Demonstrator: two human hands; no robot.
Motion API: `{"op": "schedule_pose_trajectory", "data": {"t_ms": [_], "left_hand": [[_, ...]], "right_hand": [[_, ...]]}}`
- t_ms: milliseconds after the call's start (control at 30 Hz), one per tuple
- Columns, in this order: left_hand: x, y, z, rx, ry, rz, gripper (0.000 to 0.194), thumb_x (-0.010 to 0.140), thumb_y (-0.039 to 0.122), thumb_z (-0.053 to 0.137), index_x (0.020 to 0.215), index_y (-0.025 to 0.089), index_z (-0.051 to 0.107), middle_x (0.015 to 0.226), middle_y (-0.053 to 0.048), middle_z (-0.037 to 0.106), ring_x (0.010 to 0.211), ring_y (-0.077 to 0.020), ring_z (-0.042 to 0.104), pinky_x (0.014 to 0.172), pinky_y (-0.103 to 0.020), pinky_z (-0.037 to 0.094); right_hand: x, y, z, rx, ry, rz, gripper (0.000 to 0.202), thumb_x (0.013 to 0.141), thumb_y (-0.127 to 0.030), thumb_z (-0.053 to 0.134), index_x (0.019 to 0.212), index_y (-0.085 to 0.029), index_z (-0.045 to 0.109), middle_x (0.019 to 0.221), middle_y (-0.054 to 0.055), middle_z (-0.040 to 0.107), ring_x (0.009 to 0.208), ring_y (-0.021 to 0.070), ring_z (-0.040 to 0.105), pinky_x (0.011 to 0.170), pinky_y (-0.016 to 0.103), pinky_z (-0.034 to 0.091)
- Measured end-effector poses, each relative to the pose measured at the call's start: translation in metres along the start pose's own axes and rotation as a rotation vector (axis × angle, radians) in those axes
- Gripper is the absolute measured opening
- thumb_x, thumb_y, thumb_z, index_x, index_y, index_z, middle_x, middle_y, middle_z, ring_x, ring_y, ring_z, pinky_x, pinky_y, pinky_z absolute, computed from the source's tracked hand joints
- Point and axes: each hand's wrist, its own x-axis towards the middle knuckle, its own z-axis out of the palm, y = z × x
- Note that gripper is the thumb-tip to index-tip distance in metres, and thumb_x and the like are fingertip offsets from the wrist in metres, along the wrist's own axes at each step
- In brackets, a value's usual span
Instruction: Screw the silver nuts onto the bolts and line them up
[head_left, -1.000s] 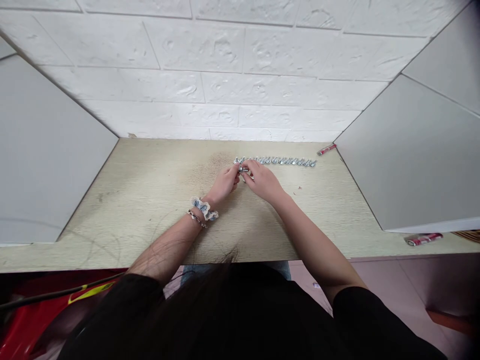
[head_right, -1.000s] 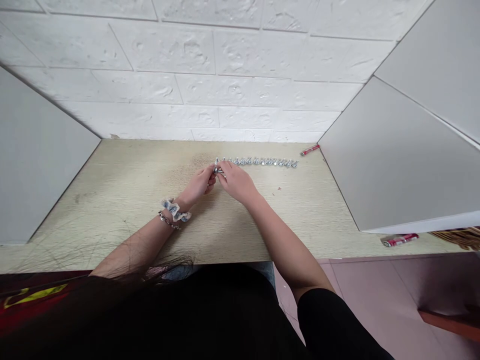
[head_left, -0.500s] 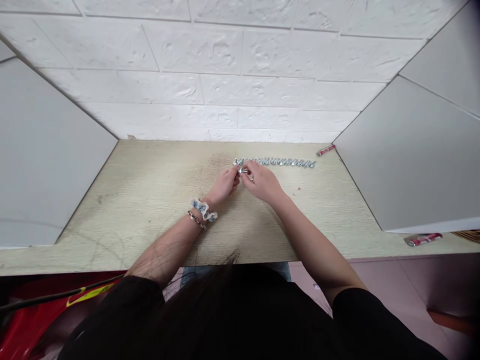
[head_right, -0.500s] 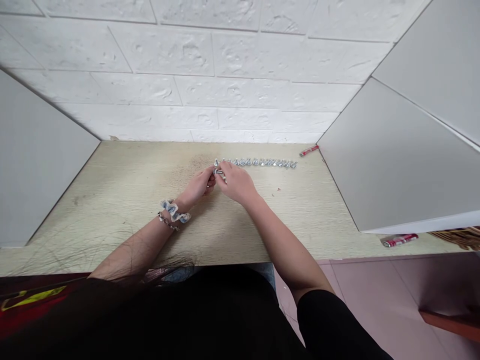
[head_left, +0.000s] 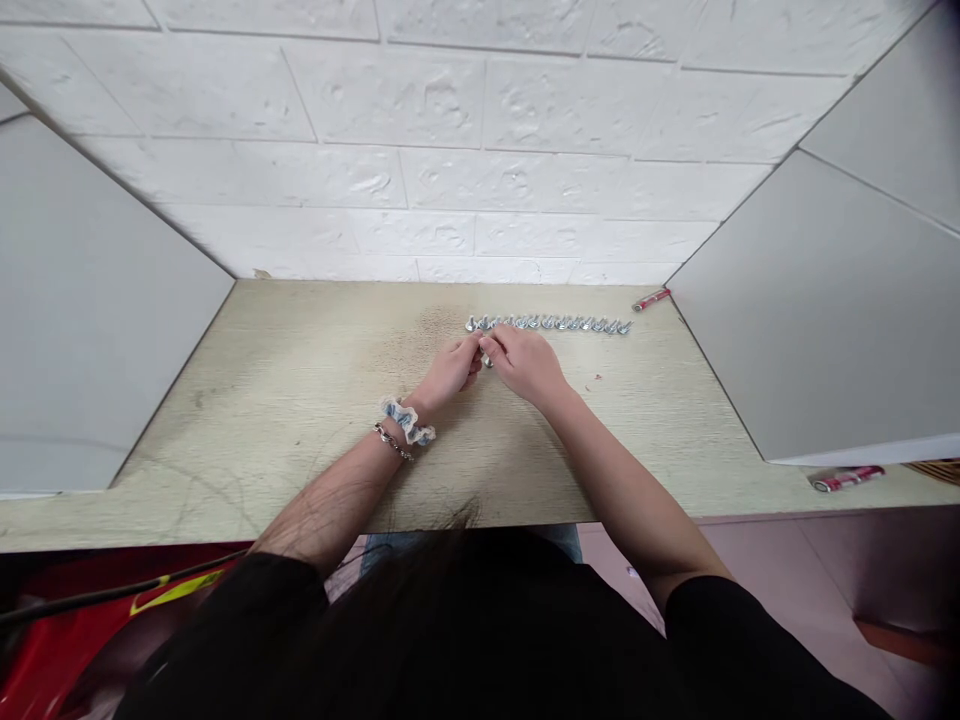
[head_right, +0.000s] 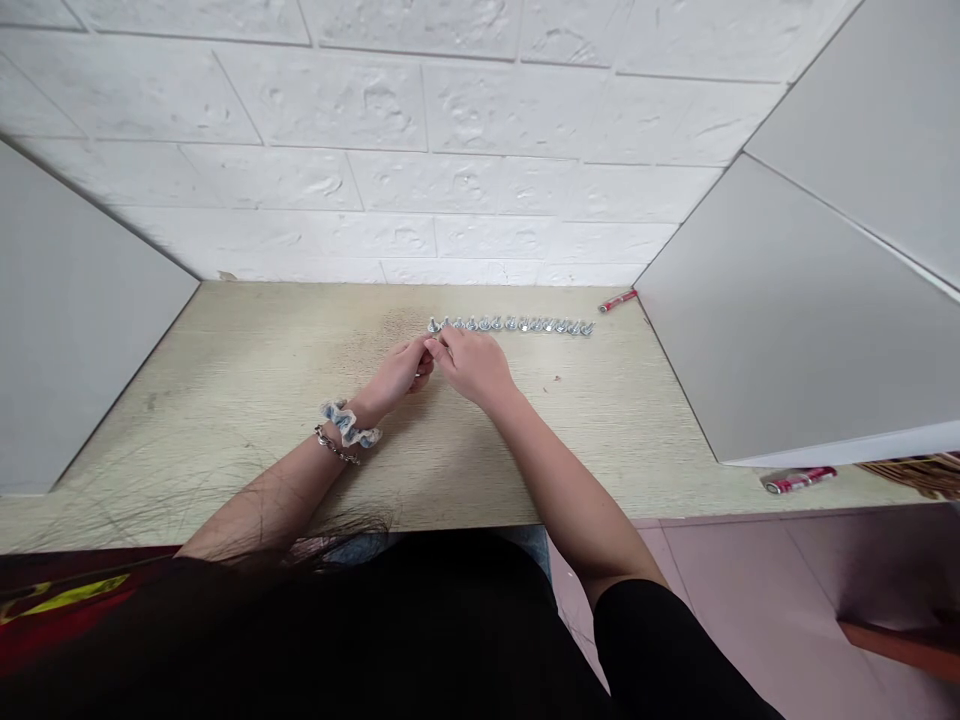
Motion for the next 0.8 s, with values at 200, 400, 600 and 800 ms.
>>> {"op": "schedule_pose_trajectory", "data": {"t_ms": [200, 400, 600, 800], "left_hand": [[-0.0013, 0.0020, -0.0010, -0.014, 0.035, 0.008, 0.038, 0.091, 0.035, 0.038, 0.059, 0.018, 0.031, 0.050, 0.007, 0.023, 0.038, -0.0031, 0.020, 0.035, -0.016, 0.014], [0.0000, -0.0011, 0.0000, 0.016, 0.021, -0.006, 0.038, 0.092, 0.035, 0.037, 0.058, 0.019, 0.029, 0.050, 0.007, 0.022, 0.038, -0.0028, 0.018, 0.035, -0.016, 0.015], [0.0003, -0.0057, 0.0026, 0.011, -0.001, 0.002, 0.037, 0.090, 0.038, 0.041, 0.060, 0.018, 0.031, 0.051, 0.007, 0.026, 0.038, -0.0026, 0.021, 0.036, -0.016, 0.014], [-0.0017, -0.0007, 0.0027, -0.021, 0.029, -0.007, 0.035, 0.090, 0.035, 0.040, 0.060, 0.018, 0.032, 0.051, 0.007, 0.025, 0.038, -0.0028, 0.020, 0.036, -0.016, 0.014]], "right_hand": [[-0.0023, -0.0016, 0.0015, 0.044, -0.025, -0.099, 0.020, 0.088, -0.024, 0.042, 0.105, -0.017, 0.050, 0.102, 0.010, 0.062, 0.091, 0.0233, 0.057, 0.076, 0.034, 0.041], [-0.0018, 0.0001, 0.0006, 0.032, -0.061, -0.091, 0.018, 0.093, -0.025, 0.034, 0.098, -0.019, 0.051, 0.096, 0.009, 0.061, 0.086, 0.0223, 0.055, 0.070, 0.032, 0.040], [0.0000, 0.0012, 0.0003, -0.016, -0.056, -0.043, 0.039, 0.097, -0.039, 0.024, 0.084, -0.020, 0.055, 0.085, 0.007, 0.063, 0.081, 0.0203, 0.057, 0.070, 0.030, 0.037], [-0.0015, -0.0004, -0.0010, 0.006, 0.002, -0.032, 0.039, 0.096, -0.036, 0.023, 0.087, -0.019, 0.057, 0.084, 0.007, 0.065, 0.082, 0.0209, 0.058, 0.076, 0.033, 0.037]]}}
